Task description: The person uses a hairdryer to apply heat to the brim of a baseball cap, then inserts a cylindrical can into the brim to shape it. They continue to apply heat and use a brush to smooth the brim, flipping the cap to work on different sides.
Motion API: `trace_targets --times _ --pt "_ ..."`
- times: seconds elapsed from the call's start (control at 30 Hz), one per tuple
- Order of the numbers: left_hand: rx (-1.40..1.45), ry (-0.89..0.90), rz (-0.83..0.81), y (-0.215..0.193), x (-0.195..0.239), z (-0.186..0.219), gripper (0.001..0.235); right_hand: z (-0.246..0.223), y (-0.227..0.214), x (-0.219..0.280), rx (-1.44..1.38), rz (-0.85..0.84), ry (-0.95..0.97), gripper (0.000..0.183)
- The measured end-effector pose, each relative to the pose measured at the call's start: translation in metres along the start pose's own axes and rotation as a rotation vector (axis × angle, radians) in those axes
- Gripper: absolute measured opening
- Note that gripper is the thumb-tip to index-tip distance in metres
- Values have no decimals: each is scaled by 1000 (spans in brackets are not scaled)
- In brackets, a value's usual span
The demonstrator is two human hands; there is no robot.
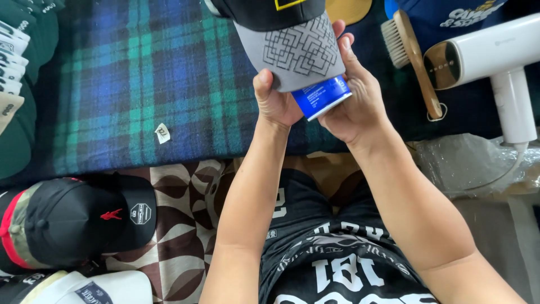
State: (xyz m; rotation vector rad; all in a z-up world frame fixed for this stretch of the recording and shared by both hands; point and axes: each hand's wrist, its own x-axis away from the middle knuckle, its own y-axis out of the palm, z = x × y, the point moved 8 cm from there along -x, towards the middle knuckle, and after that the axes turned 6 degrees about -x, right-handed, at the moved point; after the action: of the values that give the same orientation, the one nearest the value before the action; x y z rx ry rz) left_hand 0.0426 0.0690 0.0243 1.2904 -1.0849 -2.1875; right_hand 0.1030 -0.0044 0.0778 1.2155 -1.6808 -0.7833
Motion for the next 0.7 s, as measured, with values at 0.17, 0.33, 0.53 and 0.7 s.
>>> trace_targets --times 0.17,0.33,0.53,0.7 --pt "-3 -11 9 -10 5 -3 59 -2 0 -7 -125 -49 -14 46" --pt "19 -17 36 2 1 -2 53 -1 -8 -13 -131 -142 -26 36" --pt "80 -48 50 24 -8 0 72 4 20 10 103 -206 -68 76" --pt "64 -55 128 21 -7 0 81 16 18 10 91 -236 -151 72"
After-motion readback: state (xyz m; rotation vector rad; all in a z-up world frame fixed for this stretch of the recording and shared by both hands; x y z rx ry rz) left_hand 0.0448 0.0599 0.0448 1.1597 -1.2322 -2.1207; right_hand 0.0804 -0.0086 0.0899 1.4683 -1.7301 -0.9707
